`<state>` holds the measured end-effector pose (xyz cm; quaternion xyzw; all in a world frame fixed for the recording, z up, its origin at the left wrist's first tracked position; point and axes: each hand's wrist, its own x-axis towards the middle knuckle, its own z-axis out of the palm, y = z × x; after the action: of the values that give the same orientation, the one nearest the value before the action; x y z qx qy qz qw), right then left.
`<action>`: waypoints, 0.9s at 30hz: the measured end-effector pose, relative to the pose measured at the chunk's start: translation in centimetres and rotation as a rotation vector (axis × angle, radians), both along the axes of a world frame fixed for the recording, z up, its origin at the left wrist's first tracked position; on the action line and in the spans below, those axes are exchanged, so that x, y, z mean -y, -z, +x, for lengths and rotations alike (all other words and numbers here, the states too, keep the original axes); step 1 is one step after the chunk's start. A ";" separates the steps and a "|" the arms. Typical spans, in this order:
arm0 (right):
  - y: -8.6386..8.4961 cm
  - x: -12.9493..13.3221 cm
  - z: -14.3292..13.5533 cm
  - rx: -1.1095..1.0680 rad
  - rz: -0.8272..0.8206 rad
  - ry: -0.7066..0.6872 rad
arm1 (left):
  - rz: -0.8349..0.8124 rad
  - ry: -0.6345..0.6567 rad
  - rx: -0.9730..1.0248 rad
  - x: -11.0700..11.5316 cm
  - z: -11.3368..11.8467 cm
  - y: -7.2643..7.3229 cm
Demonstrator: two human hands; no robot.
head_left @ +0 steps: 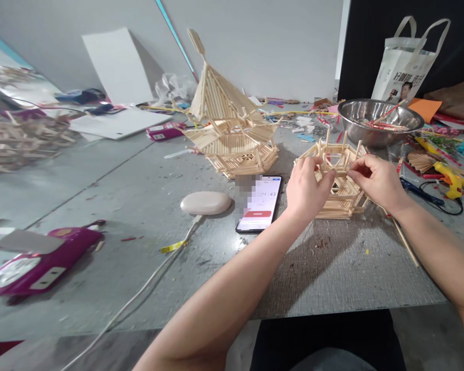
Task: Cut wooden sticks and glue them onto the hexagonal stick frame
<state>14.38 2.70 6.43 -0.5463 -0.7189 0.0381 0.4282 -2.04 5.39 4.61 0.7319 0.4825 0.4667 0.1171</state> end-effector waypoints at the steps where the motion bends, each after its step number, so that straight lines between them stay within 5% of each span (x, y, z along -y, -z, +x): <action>1: 0.0 0.0 -0.1 0.002 0.000 0.004 | -0.013 -0.002 -0.004 0.1 0.0 -0.1; 27: -0.1 0.4 0.0 0.025 0.105 -0.001 | -0.015 -0.024 -0.015 0.2 0.2 -0.3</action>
<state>14.36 2.34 6.50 -0.5232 -0.7253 -0.0060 0.4473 -1.86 5.22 4.95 0.7287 0.4956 0.4589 0.1133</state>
